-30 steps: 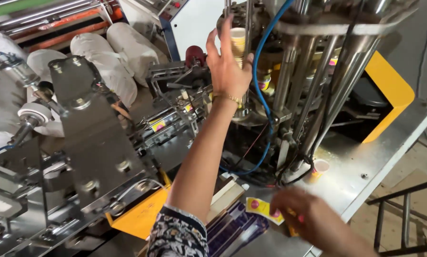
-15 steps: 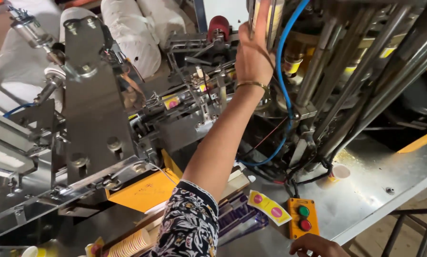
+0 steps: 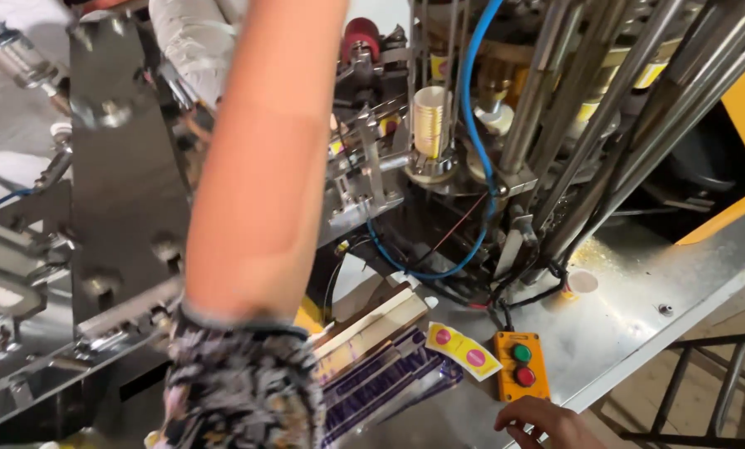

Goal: The recorder is packaging stacks of paper cups into plastic sleeves and then into a cardboard box in a manufacturing environment.

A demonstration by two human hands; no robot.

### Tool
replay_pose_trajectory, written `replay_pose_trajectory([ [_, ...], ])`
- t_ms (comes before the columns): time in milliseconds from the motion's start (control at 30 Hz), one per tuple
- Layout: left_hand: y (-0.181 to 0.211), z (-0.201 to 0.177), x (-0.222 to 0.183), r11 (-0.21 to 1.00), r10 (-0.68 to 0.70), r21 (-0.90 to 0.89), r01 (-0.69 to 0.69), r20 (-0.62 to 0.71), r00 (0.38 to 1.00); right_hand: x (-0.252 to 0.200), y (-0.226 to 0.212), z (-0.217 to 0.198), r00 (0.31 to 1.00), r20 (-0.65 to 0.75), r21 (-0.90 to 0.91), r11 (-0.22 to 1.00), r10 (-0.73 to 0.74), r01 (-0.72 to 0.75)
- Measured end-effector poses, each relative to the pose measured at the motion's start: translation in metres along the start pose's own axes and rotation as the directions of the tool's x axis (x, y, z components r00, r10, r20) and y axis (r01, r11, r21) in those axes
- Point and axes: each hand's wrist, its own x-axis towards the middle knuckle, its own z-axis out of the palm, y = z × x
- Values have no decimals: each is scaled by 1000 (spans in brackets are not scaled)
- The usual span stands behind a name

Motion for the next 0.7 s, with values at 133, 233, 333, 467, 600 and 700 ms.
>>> replay_pose_trajectory([
  [133, 28, -54, -87, 963, 163, 195, -188, 136, 977, -6, -16, 14, 1000, -21, 4, 1000, 5, -5],
  [233, 63, -47, -220, 917, 217, 283, -281, 236, 947, -6, -40, 24, 998, 64, -18, 1000, 21, -20],
  [333, 66, -25, -371, 949, -25, -272, 158, 435, 900, -7, -94, 33, 994, 89, -41, 997, 69, -65],
  [467, 40, -26, -491, 996, -52, -6, 84, 742, 668, -9, -154, 57, 963, 257, -137, 990, 75, -41],
  [600, 31, -34, -536, 987, -4, 121, -102, 666, 746, -16, -220, 85, 953, 302, -198, 975, -35, 98],
  [700, 45, -21, -534, 973, -210, 85, 215, 713, 669, -26, -245, 110, 932, 362, -221, 971, -8, 94],
])
